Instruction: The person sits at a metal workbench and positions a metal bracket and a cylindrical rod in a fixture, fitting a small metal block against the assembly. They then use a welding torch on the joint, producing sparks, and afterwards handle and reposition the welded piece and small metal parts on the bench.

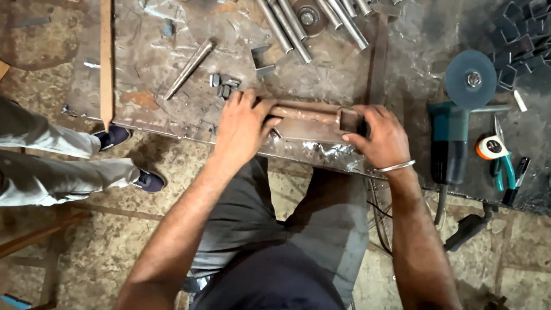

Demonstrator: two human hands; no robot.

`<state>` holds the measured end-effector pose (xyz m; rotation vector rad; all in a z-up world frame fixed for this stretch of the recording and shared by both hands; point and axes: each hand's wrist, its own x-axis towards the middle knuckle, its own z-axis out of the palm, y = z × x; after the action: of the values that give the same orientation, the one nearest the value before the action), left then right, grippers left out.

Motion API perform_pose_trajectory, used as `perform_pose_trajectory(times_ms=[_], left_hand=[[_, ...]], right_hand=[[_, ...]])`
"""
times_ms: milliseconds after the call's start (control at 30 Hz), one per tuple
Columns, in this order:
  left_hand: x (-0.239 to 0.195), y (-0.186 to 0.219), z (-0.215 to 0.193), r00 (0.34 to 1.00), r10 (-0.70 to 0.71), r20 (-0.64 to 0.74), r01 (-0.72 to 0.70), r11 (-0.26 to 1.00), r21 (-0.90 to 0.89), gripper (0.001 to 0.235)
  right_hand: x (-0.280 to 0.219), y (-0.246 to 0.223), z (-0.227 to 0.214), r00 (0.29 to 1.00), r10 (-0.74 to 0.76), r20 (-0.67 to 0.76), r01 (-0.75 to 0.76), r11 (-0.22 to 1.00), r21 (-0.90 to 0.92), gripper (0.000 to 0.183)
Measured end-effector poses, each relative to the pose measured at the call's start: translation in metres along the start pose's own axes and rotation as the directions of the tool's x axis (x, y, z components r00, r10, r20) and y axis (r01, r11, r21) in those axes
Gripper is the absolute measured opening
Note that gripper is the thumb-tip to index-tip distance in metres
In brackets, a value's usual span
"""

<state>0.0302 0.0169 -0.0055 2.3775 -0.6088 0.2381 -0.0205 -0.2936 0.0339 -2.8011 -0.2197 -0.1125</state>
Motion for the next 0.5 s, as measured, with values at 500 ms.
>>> perform_pose_trajectory(times_ms=[500], left_hand=[[0.002,-0.02,0.002,0.999,0.037,0.026,-0.033,0.99,-0.134,0.039]], right_hand=[[0.004,0.009,-0.013,0.998,-0.043,0.055,0.045,0.999,-0.031,0.062]])
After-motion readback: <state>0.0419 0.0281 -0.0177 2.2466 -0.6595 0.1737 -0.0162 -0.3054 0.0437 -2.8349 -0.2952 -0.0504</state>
